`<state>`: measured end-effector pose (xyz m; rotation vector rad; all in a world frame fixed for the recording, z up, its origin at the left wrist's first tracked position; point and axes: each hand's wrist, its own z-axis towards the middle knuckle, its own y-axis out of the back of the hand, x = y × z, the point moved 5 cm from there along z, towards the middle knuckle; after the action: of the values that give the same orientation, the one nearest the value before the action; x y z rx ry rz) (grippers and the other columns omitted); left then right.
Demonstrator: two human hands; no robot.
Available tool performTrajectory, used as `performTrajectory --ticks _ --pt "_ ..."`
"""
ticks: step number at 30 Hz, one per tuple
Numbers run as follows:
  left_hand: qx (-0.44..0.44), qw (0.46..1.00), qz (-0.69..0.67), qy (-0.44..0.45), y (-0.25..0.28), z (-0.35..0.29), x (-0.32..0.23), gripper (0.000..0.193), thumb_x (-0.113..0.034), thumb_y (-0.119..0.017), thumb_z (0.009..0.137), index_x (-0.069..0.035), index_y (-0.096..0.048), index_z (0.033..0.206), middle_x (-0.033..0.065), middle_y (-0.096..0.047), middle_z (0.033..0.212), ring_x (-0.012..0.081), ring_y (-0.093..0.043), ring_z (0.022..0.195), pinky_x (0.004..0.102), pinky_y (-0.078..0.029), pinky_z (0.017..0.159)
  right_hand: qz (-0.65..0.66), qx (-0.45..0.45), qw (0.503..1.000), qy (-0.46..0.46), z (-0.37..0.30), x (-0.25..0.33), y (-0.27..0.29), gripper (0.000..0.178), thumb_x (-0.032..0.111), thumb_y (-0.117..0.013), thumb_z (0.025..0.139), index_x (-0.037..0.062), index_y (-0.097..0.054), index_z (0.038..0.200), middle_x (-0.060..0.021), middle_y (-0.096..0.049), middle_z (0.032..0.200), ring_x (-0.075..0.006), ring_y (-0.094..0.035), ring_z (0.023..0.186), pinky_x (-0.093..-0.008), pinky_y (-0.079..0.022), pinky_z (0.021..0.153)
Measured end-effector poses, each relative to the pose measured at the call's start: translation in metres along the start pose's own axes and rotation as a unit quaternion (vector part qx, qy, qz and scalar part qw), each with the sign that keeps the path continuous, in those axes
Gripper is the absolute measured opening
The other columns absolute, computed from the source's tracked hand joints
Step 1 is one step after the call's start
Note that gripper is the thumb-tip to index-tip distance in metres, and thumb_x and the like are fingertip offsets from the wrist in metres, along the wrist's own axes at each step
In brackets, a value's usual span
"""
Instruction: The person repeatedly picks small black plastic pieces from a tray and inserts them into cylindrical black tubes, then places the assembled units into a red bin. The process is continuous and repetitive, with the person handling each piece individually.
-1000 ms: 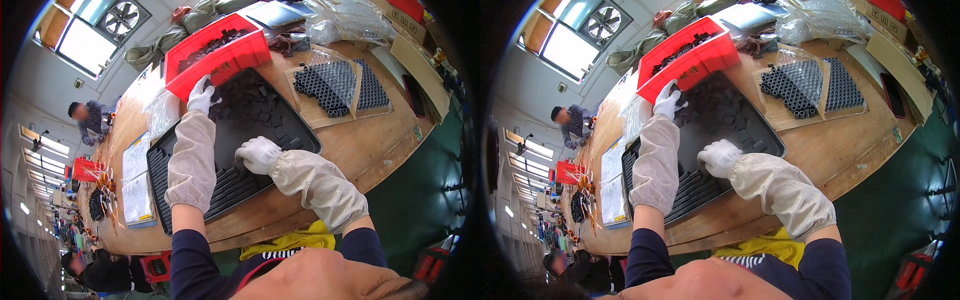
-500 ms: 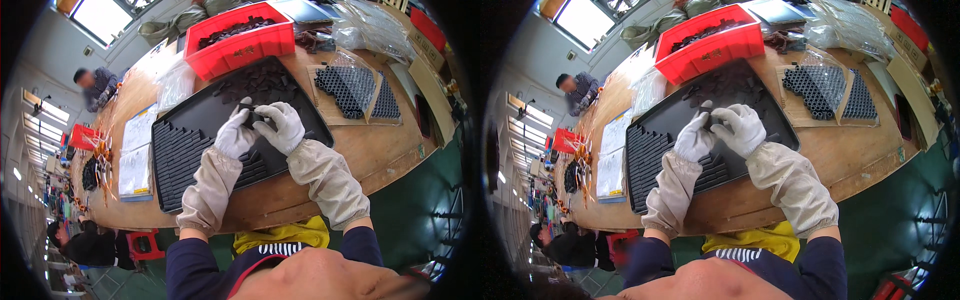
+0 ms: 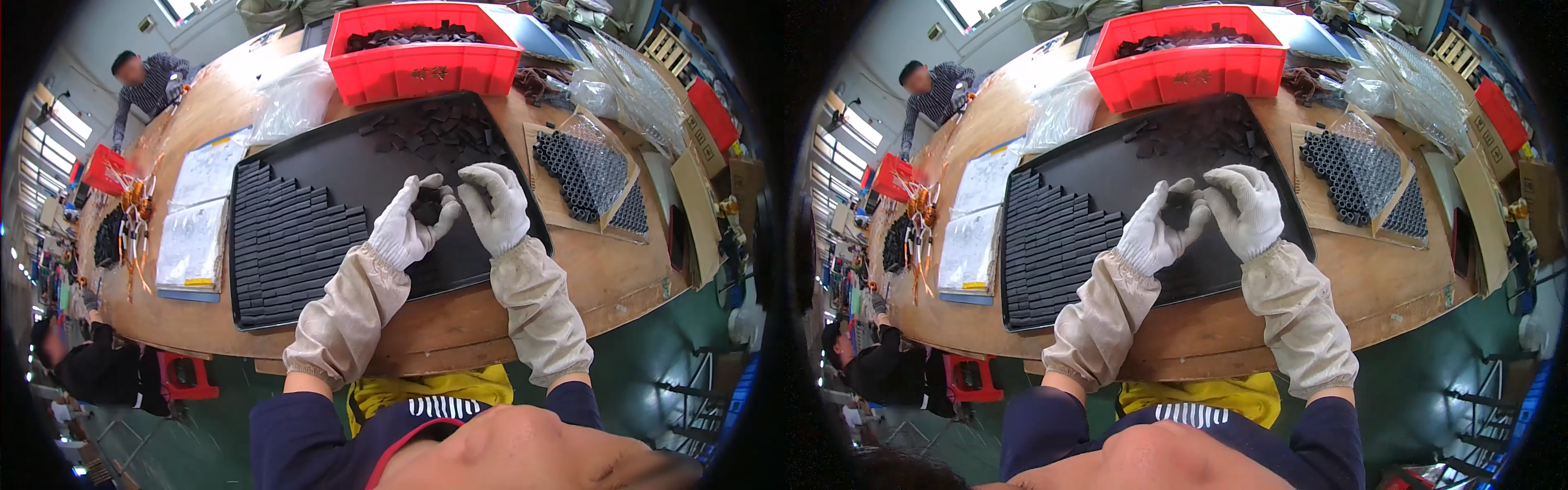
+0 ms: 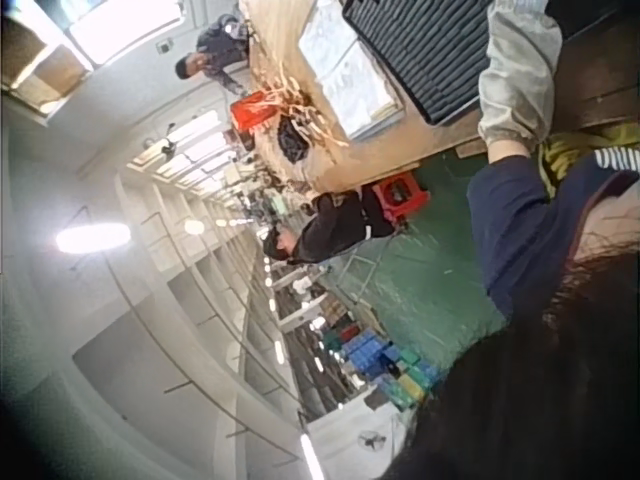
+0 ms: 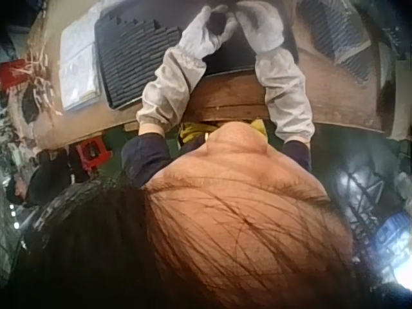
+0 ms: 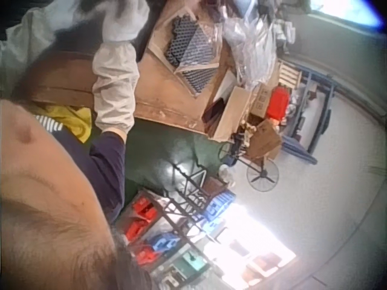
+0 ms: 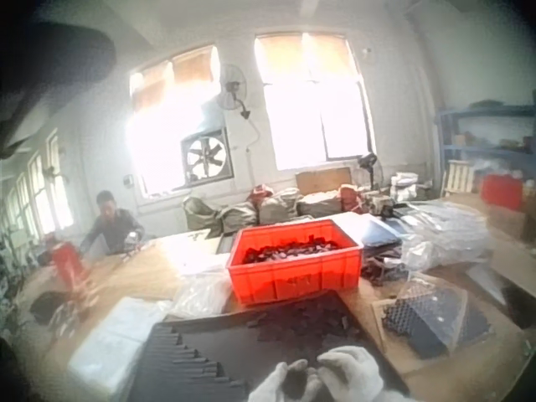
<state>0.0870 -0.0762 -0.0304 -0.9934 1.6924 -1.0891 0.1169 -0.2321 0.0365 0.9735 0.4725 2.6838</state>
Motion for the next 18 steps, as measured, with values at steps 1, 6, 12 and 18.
performTrajectory --ticks 1,6,12,18 --pt "0.003 1.0 0.01 -0.002 0.002 0.001 0.001 0.036 -0.032 -0.052 0.105 0.0 -0.058 0.12 0.0138 -0.061 0.117 0.0271 -0.062 0.109 0.0453 -0.06 0.089 -0.02 0.012 1.0 0.021 0.002 0.002 0.0 0.029 0.007 -0.077 0.076 0.009 -0.071 0.104 -0.0086 -0.07 0.102 -0.0299 -0.066 0.097 -0.0402 -0.053 0.085" --pt "0.027 0.989 0.143 -0.029 0.0 -0.006 0.007 0.025 -0.024 -0.056 0.104 -0.005 -0.059 0.12 0.0073 -0.06 0.117 0.018 -0.061 0.105 0.0364 -0.059 0.084 -0.064 0.068 0.995 0.029 0.004 0.02 -0.006 0.028 0.01 -0.079 0.075 0.0111 -0.073 0.102 -0.0082 -0.069 0.103 -0.03 -0.064 0.102 -0.0408 -0.051 0.09" --pt "0.07 0.979 0.189 0.013 -0.005 -0.008 0.008 0.028 -0.026 -0.058 0.103 -0.006 -0.06 0.122 0.0068 -0.06 0.117 0.0165 -0.061 0.105 0.032 -0.058 0.084 0.169 0.125 0.953 -0.22 -0.01 -0.02 -0.011 0.016 0.012 -0.075 0.083 0.0078 -0.074 0.098 -0.0102 -0.065 0.11 -0.0267 -0.063 0.104 -0.0385 -0.05 0.093" --pt "0.08 0.961 0.263 -0.017 -0.014 -0.012 0.009 0.038 -0.03 -0.056 0.103 -0.005 -0.056 0.133 0.0066 -0.06 0.123 0.0162 -0.061 0.104 0.03 -0.057 0.085 0.049 0.155 0.982 -0.099 -0.001 -0.004 -0.005 0.021 0.016 -0.076 0.081 0.0086 -0.075 0.1 -0.0111 -0.065 0.11 -0.0285 -0.059 0.109 -0.0392 -0.049 0.093"
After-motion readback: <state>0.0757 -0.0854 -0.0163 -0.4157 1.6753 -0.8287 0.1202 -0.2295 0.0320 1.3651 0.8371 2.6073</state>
